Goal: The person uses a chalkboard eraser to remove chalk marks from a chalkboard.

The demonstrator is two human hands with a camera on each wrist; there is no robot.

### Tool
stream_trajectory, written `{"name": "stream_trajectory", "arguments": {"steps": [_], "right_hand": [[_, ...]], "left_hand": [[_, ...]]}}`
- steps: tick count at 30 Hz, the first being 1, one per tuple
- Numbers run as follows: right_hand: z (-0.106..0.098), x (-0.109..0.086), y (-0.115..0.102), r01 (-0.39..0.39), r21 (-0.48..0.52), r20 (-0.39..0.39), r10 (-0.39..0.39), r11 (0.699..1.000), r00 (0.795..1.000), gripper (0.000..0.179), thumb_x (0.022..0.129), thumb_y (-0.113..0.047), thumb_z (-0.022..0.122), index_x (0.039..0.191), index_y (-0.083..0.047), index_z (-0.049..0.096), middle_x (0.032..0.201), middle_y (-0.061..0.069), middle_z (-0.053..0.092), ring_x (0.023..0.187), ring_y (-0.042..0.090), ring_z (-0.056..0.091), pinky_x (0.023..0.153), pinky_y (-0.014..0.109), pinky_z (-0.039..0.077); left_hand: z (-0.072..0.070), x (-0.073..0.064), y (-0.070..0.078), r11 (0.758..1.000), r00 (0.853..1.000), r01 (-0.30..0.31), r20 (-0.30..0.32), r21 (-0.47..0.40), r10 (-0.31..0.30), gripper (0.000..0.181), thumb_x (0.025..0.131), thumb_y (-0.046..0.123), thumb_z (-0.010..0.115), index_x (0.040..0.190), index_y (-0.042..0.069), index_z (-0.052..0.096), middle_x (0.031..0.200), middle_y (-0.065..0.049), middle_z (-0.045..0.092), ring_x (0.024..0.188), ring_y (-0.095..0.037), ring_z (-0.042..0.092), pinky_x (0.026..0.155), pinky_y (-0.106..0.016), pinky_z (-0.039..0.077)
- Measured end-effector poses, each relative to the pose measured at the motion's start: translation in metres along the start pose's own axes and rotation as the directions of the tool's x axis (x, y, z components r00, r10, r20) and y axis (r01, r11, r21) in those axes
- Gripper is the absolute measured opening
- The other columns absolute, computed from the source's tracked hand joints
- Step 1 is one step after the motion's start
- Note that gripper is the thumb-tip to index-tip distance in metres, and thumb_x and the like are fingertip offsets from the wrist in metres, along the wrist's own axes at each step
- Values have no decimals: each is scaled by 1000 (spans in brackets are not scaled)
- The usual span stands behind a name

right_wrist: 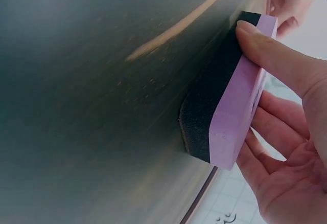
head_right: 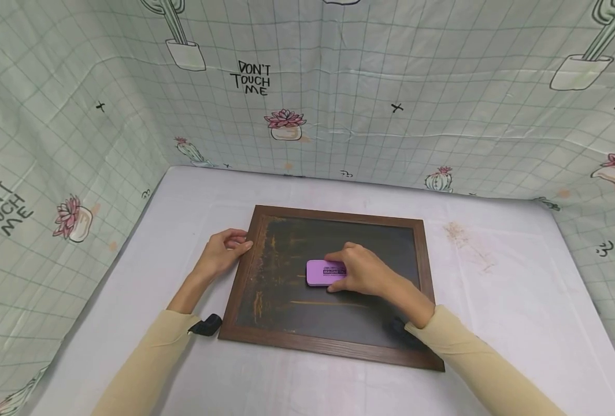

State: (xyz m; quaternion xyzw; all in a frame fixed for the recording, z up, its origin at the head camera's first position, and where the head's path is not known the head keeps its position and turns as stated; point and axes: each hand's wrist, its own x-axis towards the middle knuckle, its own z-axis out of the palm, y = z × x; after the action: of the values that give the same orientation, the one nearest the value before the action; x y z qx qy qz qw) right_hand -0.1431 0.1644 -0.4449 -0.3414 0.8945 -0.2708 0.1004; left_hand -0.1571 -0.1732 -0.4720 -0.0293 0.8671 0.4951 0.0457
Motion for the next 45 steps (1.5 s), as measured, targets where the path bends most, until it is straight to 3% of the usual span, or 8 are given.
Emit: {"name": "stream_trajectory", "arguments": {"steps": [29,45], "right_hand": [[16,31,-25,75,-3,44,-75,997,996,62,76,-26,94,126,3,71,95,7,65,77,11,50,65,23,44],[17,23,-20,67,15,22,-67,998,997,62,77,-25,93,126,4,70,98,10,67,79,13,54,66,23,47]], "left_hand": [[-2,0,-4,1000,1000,-3,-9,-19,3,34,97,9,72,125,-9,65,105,-19,67,87,-24,60,75,-27,44],[-2,1,-2,999,1000,-29,0,-26,29,32,96,8,74,122,-9,67,103,-20,68,88,-26,61,75,-27,44]]}}
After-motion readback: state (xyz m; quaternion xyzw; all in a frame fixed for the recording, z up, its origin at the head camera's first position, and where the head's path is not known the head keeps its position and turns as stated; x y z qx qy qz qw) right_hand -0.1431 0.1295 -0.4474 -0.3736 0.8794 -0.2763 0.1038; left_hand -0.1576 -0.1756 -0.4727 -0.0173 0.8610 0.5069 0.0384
